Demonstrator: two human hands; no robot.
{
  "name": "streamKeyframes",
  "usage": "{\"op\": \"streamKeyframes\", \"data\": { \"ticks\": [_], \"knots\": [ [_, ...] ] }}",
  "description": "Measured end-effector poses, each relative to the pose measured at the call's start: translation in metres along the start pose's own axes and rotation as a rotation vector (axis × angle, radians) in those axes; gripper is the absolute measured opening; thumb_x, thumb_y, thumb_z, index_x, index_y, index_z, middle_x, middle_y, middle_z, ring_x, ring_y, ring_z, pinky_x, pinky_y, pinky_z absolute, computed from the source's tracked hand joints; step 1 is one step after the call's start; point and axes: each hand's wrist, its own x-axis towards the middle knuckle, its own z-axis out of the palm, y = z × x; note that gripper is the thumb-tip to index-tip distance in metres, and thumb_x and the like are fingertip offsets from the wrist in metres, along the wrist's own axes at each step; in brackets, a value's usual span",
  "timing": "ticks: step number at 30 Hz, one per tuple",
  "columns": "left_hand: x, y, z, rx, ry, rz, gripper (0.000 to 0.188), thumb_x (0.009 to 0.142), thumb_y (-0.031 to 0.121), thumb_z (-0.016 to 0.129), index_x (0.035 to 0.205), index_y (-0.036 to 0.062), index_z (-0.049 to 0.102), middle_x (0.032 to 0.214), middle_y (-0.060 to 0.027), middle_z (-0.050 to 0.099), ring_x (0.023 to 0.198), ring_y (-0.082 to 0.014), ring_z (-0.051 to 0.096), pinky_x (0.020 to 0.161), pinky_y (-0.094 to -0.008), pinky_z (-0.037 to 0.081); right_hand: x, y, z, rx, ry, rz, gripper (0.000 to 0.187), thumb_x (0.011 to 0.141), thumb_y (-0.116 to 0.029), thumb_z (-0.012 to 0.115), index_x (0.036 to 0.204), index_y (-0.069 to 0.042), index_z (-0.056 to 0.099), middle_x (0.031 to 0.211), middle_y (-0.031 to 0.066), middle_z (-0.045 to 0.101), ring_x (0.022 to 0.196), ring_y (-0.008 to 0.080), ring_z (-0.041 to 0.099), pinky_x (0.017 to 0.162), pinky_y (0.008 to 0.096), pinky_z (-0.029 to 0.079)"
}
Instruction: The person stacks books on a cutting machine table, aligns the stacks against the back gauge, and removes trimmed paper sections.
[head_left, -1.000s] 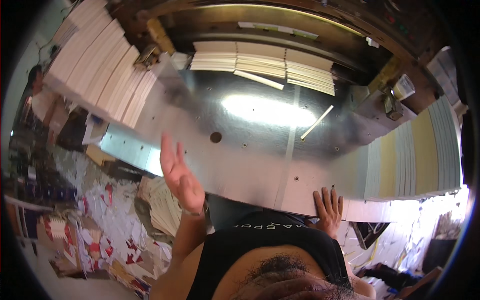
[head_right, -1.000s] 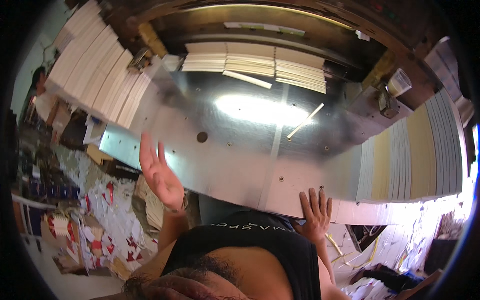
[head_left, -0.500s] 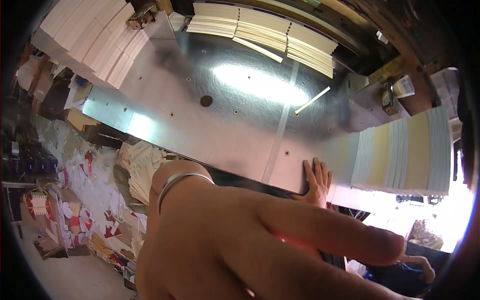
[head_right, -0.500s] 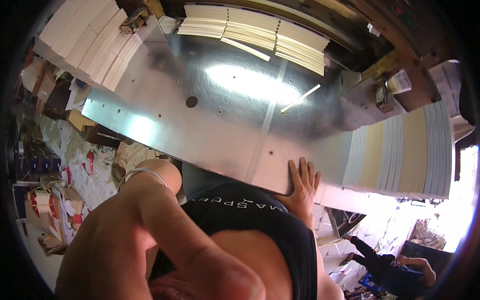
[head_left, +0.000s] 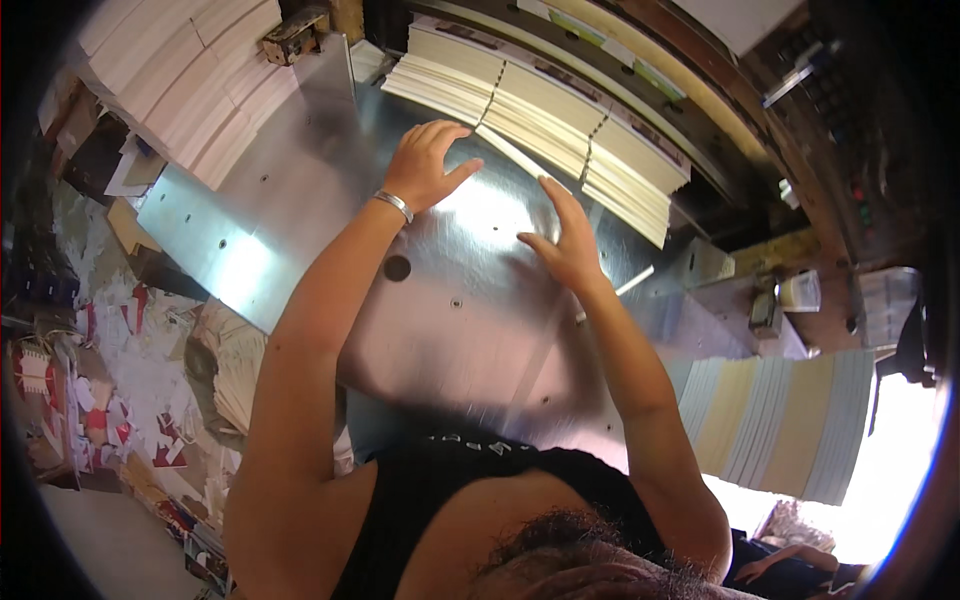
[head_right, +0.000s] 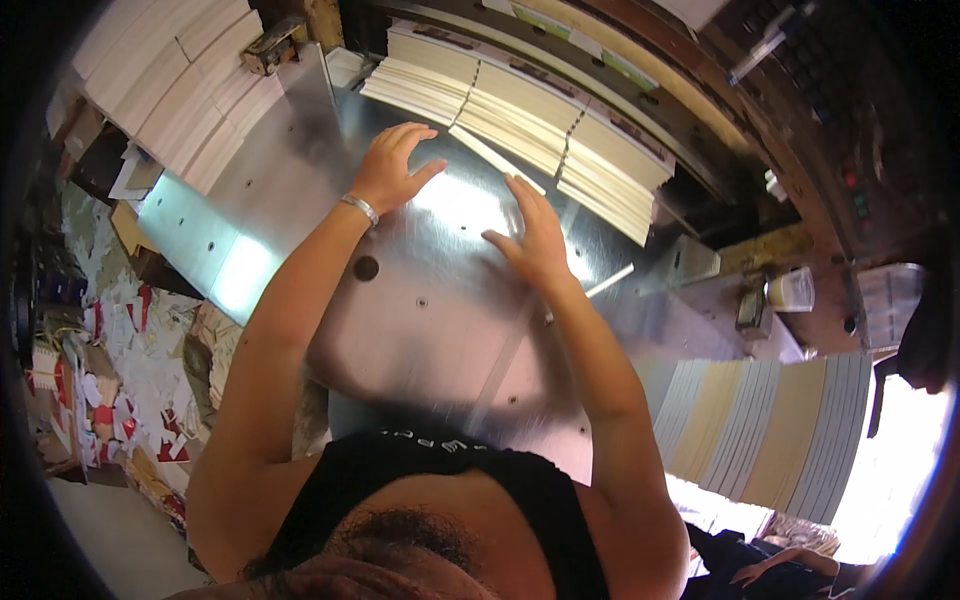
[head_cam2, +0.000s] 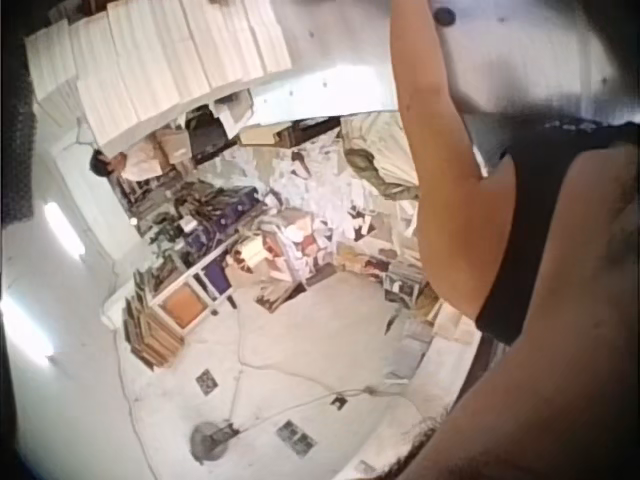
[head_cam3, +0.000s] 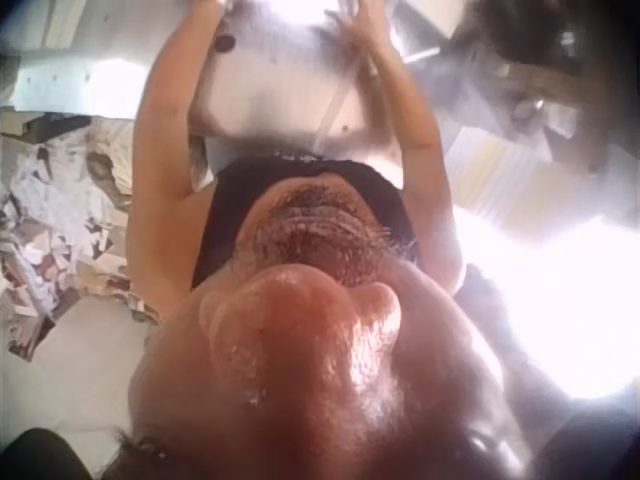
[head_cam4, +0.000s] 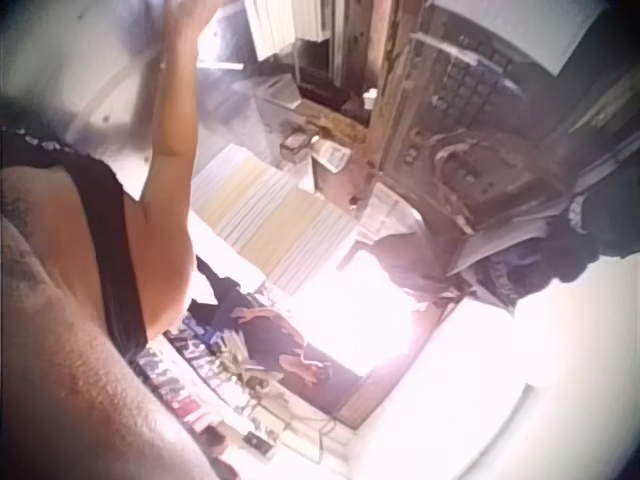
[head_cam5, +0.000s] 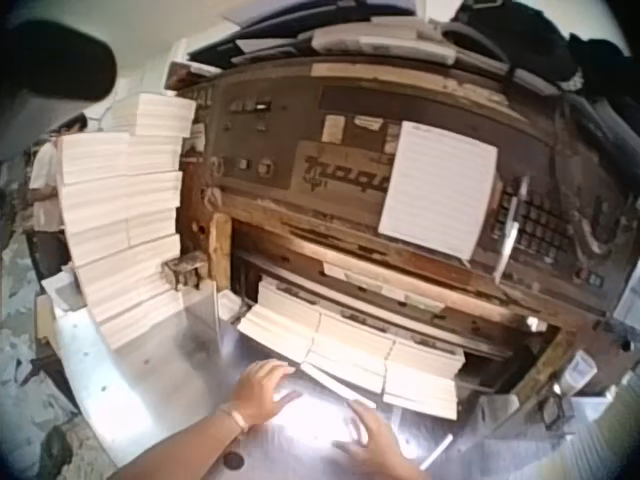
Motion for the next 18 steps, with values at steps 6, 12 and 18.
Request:
{"op": "streamKeyframes", "data": {
  "ticks": [6,12,18],
  "knots": [
    [0.072,-0.085,0.038,0.317,-0.103,0.097,0.047,0.087,0.041,0.068,0.121,0.0092,0.060,0.125,-0.0116,0.060,0.124,-0.0281,0.050,0.106,-0.0417,0.035,0.141,0.047,0.003,-0.412,-0.157,0.247,0.110,0.048,-0.051,0.094,0.135,-0.002,0.048,0.132,0.0214,0.057,0.125,0.0361,0.053,0.105,0.0436,0.043],
    [0.121,-0.143,0.056,0.440,-0.235,-0.091,0.051,0.093,0.052,0.055,0.121,0.0091,0.062,0.123,-0.0125,0.064,0.121,-0.0303,0.054,0.108,-0.0430,0.033,0.174,0.073,0.021,-0.463,-0.115,0.088,0.109,0.048,-0.062,0.090,0.129,0.002,0.054,0.123,0.0226,0.060,0.118,0.0369,0.057,0.101,0.0428,0.045],
    [0.124,-0.149,0.060,0.420,-0.204,0.005,0.045,0.096,0.050,0.052,0.108,0.0086,0.064,0.120,-0.0110,0.062,0.118,-0.0297,0.054,0.107,-0.0432,0.033,0.164,0.065,0.039,-0.523,0.015,0.069,0.089,0.064,-0.064,0.081,0.119,0.002,0.060,0.112,0.0199,0.060,0.104,0.0368,0.059,0.094,0.0432,0.047]
  ]
}}
